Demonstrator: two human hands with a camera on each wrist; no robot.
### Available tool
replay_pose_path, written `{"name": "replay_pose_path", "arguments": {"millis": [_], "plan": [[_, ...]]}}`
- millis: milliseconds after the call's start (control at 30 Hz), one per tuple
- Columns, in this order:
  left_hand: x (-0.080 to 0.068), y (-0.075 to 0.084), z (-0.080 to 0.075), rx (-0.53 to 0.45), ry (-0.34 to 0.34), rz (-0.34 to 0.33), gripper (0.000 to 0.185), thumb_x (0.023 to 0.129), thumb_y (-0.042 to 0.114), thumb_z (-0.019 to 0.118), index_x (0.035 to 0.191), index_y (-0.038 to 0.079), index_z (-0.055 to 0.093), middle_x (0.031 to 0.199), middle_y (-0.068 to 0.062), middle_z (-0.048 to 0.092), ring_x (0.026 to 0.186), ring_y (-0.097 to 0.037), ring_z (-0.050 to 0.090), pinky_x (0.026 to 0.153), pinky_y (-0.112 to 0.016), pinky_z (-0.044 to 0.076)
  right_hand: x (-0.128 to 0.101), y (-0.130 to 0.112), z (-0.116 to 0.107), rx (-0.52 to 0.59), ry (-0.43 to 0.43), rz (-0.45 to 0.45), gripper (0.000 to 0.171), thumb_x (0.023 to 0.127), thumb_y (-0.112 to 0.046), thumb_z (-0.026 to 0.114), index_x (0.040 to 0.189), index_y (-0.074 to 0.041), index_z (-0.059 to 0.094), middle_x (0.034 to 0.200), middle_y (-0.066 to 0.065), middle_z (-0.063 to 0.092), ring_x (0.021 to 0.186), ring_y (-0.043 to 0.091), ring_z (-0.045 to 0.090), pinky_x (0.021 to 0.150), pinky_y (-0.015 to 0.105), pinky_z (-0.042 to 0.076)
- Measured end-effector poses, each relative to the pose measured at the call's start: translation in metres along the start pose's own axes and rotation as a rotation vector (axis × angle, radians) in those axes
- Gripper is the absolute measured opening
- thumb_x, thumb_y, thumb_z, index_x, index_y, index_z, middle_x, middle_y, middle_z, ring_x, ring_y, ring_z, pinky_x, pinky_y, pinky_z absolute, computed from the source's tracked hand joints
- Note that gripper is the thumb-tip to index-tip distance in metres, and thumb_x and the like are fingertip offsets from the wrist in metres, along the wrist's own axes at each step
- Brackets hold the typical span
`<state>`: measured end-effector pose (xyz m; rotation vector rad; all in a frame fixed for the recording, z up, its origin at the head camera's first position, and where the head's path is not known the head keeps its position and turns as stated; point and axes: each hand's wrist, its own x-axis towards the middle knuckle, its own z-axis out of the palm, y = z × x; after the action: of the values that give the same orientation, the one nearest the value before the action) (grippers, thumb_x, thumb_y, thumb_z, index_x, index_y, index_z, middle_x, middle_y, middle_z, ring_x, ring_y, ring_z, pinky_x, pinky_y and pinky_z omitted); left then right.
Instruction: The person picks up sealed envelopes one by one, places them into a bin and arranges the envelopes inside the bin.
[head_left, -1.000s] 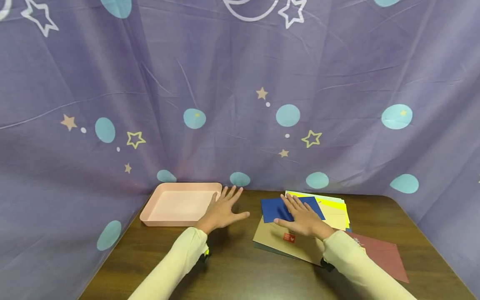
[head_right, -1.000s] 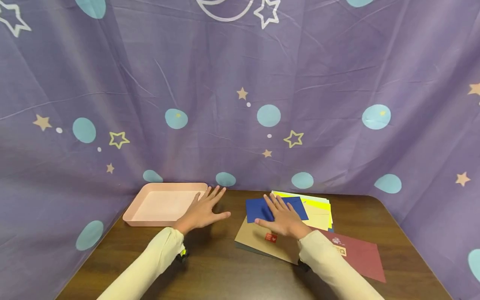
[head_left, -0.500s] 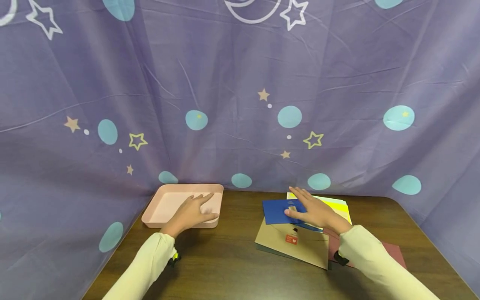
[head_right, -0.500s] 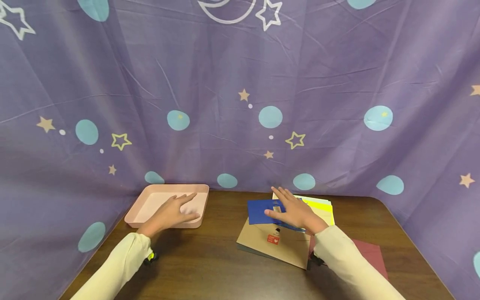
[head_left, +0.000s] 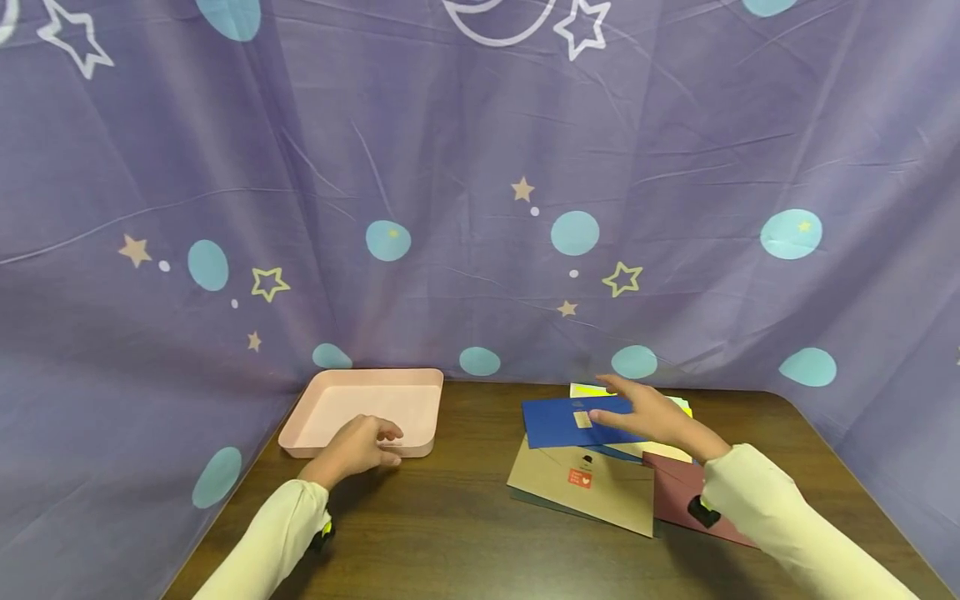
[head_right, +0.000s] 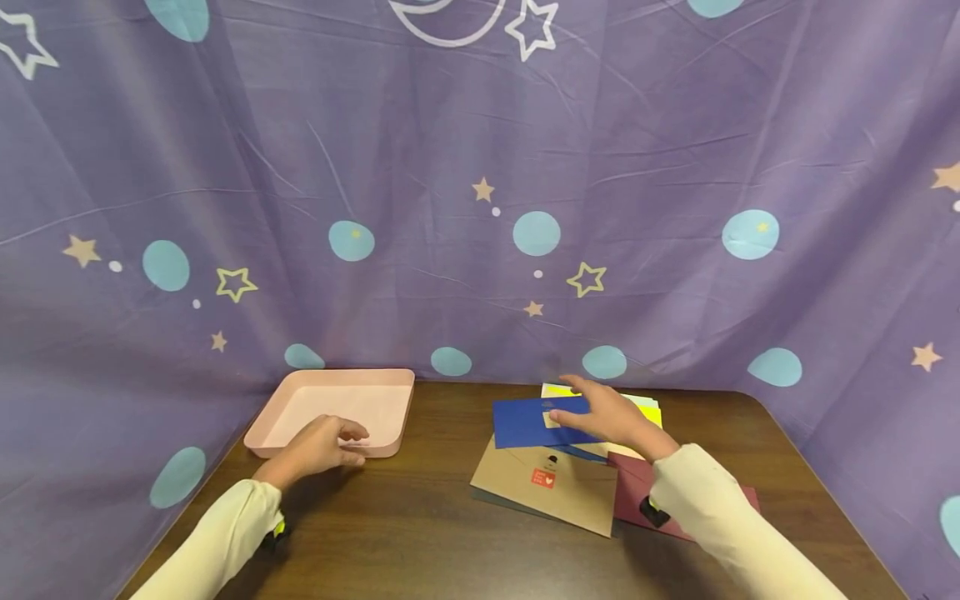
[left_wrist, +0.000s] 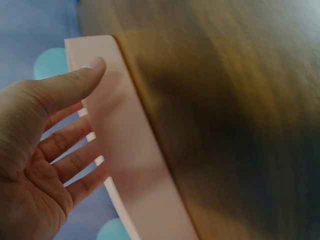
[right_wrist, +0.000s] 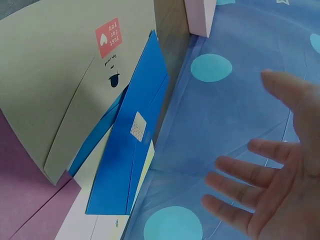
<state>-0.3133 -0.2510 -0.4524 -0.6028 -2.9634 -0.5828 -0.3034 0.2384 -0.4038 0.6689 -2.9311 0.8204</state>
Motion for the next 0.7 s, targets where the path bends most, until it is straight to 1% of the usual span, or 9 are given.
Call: {"name": "replay_pose_path", "arguments": {"millis": [100, 167, 267, 333, 500, 700], "plan": [[0.0, -0.006, 0.004, 0.004, 0.022, 0.014, 0.032, 0.072, 0.018, 0.092, 0.099, 0.01, 0.078, 0.092, -0.004, 0.077, 0.088, -0.023, 0.072, 0.08, -0.04, 0.061, 0.001, 0.002, -0.002, 0.001, -0.001, -0.014, 0.071, 0.094, -0.048, 0.07, 0.148, -0.007, 0.049, 0.134, 0.021, 0.064, 0.119, 0.041, 0.065, 0.095, 0.059, 0.058], [0.001, -0.009, 0.006, 0.017, 0.036, 0.041, 0.029, 0.071, 0.018, 0.092, 0.096, 0.011, 0.078, 0.088, -0.002, 0.077, 0.083, -0.02, 0.071, 0.075, -0.036, 0.06, 0.002, 0.003, -0.004, -0.003, -0.01, -0.009, 0.066, 0.092, -0.044, 0.073, 0.142, -0.005, 0.055, 0.124, 0.02, 0.069, 0.108, 0.037, 0.07, 0.088, 0.054, 0.062], [0.004, -0.011, 0.009, 0.022, 0.045, 0.061, 0.025, 0.071, 0.016, 0.092, 0.092, 0.013, 0.078, 0.083, 0.002, 0.076, 0.078, -0.015, 0.071, 0.07, -0.03, 0.058, 0.003, 0.003, -0.005, -0.019, -0.048, -0.002, 0.058, 0.089, -0.039, 0.077, 0.132, -0.002, 0.062, 0.111, 0.017, 0.073, 0.098, 0.033, 0.073, 0.08, 0.049, 0.064], [0.005, -0.01, 0.01, 0.022, 0.047, 0.075, 0.023, 0.072, 0.015, 0.091, 0.09, 0.015, 0.078, 0.081, 0.005, 0.075, 0.075, -0.011, 0.07, 0.066, -0.027, 0.056, 0.004, 0.003, -0.005, -0.049, -0.079, 0.001, 0.055, 0.088, -0.039, 0.079, 0.126, -0.001, 0.066, 0.104, 0.013, 0.075, 0.092, 0.028, 0.073, 0.075, 0.045, 0.065], [0.01, -0.002, 0.014, 0.011, 0.055, 0.089, 0.016, 0.075, 0.014, 0.089, 0.084, 0.019, 0.076, 0.075, 0.011, 0.072, 0.069, -0.001, 0.063, 0.061, -0.022, 0.05, 0.006, 0.003, -0.004, -0.12, -0.151, 0.016, 0.051, 0.083, -0.039, 0.083, 0.118, -0.004, 0.071, 0.091, 0.001, 0.074, 0.081, 0.015, 0.069, 0.068, 0.037, 0.062], [0.018, 0.017, 0.021, 0.045, 0.071, 0.154, 0.018, 0.074, 0.011, 0.085, 0.076, 0.022, 0.072, 0.071, 0.015, 0.069, 0.068, -0.001, 0.063, 0.06, -0.02, 0.048, 0.009, 0.005, 0.004, -0.194, -0.202, -0.003, 0.038, 0.078, -0.029, 0.087, 0.104, -0.004, 0.074, 0.074, -0.006, 0.068, 0.066, 0.006, 0.06, 0.057, 0.027, 0.055]]}}
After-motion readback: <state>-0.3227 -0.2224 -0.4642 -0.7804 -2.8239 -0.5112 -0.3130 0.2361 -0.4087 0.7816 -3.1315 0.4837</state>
